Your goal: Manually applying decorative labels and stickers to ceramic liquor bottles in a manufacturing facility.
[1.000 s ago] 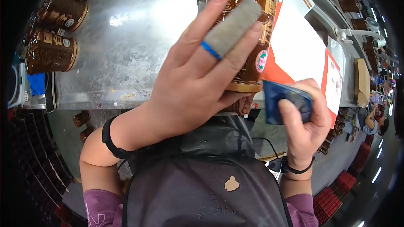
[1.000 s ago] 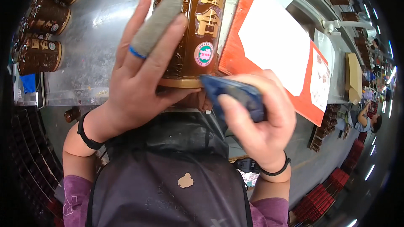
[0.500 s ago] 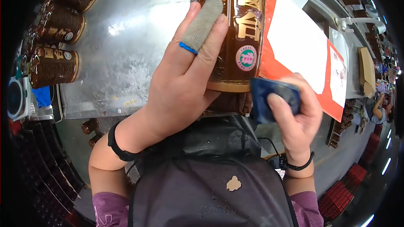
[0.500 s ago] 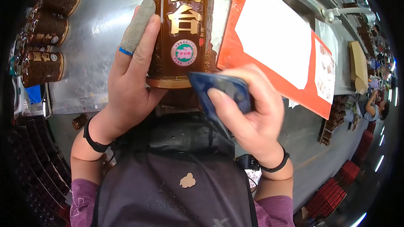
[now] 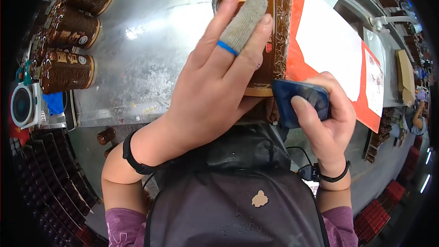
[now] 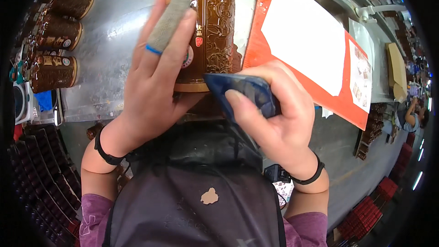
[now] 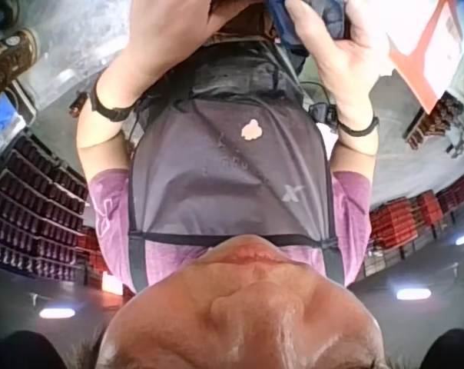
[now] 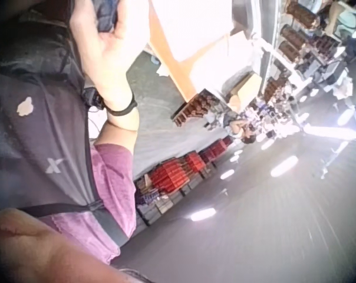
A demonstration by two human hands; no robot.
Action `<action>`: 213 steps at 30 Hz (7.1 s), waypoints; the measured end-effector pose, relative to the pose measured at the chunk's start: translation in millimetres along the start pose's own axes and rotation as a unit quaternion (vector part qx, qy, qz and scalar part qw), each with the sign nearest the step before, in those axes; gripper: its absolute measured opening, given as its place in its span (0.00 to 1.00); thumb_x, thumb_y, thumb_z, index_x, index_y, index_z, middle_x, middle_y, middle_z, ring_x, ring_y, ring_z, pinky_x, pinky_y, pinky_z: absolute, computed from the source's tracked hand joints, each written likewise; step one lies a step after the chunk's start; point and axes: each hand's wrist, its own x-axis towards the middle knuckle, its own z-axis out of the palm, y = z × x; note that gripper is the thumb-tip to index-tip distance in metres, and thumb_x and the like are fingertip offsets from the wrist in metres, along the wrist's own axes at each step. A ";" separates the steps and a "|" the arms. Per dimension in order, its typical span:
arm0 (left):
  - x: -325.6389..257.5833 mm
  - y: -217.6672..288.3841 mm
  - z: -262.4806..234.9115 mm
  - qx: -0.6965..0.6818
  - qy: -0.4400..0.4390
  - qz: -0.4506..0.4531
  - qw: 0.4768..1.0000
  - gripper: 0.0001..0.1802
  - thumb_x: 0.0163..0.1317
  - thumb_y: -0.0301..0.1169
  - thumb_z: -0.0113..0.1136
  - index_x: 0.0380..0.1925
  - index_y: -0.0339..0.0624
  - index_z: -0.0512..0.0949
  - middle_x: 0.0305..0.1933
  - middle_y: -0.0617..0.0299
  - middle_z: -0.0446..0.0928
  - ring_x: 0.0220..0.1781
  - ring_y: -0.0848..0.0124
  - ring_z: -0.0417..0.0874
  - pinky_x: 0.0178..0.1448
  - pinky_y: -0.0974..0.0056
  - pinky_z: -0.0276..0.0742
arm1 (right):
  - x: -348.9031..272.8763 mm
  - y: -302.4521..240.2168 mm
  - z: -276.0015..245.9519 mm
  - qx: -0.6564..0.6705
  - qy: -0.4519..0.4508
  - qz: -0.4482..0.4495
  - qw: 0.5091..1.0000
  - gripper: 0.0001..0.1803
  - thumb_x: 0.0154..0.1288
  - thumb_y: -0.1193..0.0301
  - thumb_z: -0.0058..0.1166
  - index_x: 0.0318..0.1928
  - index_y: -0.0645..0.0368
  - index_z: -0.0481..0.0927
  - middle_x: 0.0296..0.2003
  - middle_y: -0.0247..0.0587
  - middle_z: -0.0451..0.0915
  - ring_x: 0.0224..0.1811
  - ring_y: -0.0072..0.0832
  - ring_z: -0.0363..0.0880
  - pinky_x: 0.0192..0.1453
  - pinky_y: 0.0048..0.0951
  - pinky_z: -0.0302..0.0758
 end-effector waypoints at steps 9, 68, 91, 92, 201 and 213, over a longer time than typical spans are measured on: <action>-2.7 -5.3 4.0 -0.026 0.047 -0.004 0.999 0.43 0.45 0.22 0.72 0.66 0.38 0.70 0.71 0.45 0.65 0.74 0.47 0.64 0.71 0.53 0.68 | -8.3 13.7 -11.1 -0.080 0.065 0.028 0.994 0.10 0.58 0.80 0.63 0.41 0.66 0.81 0.32 0.35 0.78 0.34 0.23 0.75 0.39 0.23 0.72; -9.8 -9.3 5.3 0.005 0.015 -0.019 1.000 0.46 0.52 0.28 0.71 0.71 0.34 0.60 0.72 0.40 0.62 0.74 0.44 0.63 0.72 0.52 0.66 | -1.5 -4.9 -5.9 -0.314 -0.047 -0.267 0.910 0.17 0.41 0.68 0.64 0.37 0.48 0.89 0.38 0.30 0.79 0.39 0.30 0.72 0.42 0.29 0.73; -18.4 -6.4 3.0 -0.093 0.028 -0.083 0.992 0.43 0.52 0.27 0.71 0.69 0.37 0.65 0.72 0.45 0.64 0.76 0.46 0.61 0.74 0.51 0.65 | -6.6 4.5 -21.5 -0.312 -0.046 -0.220 0.923 0.17 0.43 0.70 0.63 0.39 0.49 0.89 0.36 0.30 0.79 0.38 0.29 0.71 0.44 0.30 0.70; -16.2 -3.7 0.6 -0.054 0.033 -0.072 0.995 0.43 0.52 0.29 0.72 0.69 0.36 0.65 0.72 0.45 0.65 0.76 0.46 0.61 0.74 0.51 0.64 | -3.0 0.2 -18.7 -0.310 -0.045 -0.220 0.924 0.17 0.43 0.70 0.63 0.39 0.49 0.89 0.36 0.30 0.79 0.38 0.29 0.71 0.44 0.30 0.70; 0.5 -1.4 4.5 -0.008 0.038 -0.004 0.999 0.44 0.38 0.19 0.70 0.64 0.42 0.73 0.66 0.50 0.71 0.74 0.47 0.64 0.68 0.52 0.73 | -1.6 19.8 -17.1 -0.285 -0.039 -0.192 0.938 0.13 0.45 0.73 0.66 0.36 0.50 0.88 0.31 0.26 0.78 0.32 0.27 0.71 0.39 0.30 0.65; -3.7 -4.8 3.9 0.016 0.046 0.007 0.999 0.38 0.49 0.25 0.72 0.64 0.36 0.73 0.67 0.48 0.70 0.73 0.46 0.67 0.72 0.51 0.68 | 5.3 -5.9 -4.0 -0.325 -0.028 -0.239 0.915 0.19 0.40 0.71 0.68 0.40 0.48 0.89 0.36 0.28 0.77 0.39 0.28 0.69 0.42 0.27 0.67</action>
